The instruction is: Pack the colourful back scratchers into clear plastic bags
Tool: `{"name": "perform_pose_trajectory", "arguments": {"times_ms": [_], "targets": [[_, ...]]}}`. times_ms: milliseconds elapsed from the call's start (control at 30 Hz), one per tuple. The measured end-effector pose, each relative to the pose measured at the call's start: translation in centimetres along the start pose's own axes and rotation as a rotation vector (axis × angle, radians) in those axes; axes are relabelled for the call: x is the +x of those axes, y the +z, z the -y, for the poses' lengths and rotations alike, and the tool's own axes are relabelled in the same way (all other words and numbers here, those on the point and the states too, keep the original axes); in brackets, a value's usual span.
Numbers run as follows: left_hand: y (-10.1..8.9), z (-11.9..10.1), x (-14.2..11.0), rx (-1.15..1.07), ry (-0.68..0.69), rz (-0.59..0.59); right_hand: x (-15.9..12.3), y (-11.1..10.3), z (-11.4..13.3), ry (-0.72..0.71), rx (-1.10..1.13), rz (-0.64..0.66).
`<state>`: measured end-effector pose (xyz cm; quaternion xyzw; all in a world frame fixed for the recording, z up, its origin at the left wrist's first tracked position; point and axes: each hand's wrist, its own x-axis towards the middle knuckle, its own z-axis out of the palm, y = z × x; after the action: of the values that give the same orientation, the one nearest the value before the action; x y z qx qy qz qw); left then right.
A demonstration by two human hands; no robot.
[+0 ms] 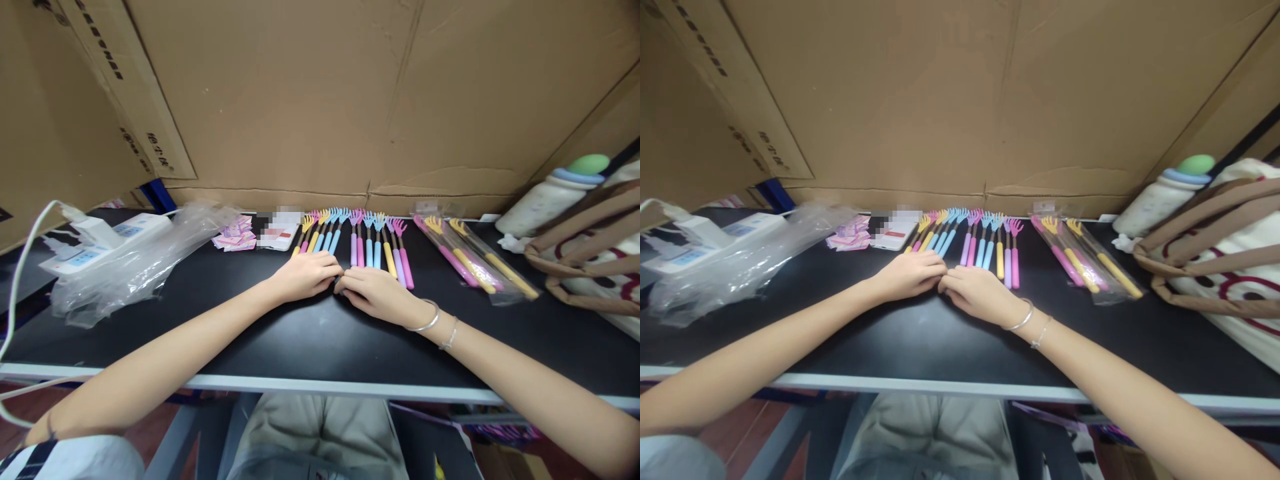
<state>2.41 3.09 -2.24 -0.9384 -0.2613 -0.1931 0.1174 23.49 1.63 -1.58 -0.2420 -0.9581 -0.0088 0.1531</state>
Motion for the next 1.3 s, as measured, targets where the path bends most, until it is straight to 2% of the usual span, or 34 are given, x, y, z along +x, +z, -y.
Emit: {"name": "perform_pose_trajectory", "arguments": {"times_ms": [567,667,767,867,967,1067,1167,1233,1300], "targets": [[-0.3,-0.2,0.1,0.04,0.026,-0.017,0.0,0.0,0.1,0.027,0.084,0.025],[-1.2,0.0,0.2,0.096,0.062,-0.039,0.0,0.0,0.2,0.025,0.088,0.019],[-3.1,1.1,0.1,0.177,0.067,-0.039,0.0,0.0,0.2,0.027,0.087,0.019],[-5.4,3.4,-0.6,0.245,-0.113,-0.07,-0.1,0.0,0.2,0.026,0.09,0.023],[-7.2,6.3,-2.1,0.273,-0.455,-0.153,-0.1,0.1,0.2,0.025,0.089,0.031],[-8.2,9.1,-4.4,0.356,-0.739,-0.056,-0.1,0.0,0.2,0.026,0.081,0.039],[-8.4,11.5,-7.1,0.384,-1.001,0.074,-0.1,-0.2,0.3,0.029,0.068,0.05],[-8.3,12.8,-8.9,0.358,-1.09,0.131,0.0,-0.3,0.4,0.032,0.054,0.056],[-8.1,13.9,-10.5,0.294,-1.049,0.134,0.0,-0.3,0.4,0.038,0.042,0.061]]}}
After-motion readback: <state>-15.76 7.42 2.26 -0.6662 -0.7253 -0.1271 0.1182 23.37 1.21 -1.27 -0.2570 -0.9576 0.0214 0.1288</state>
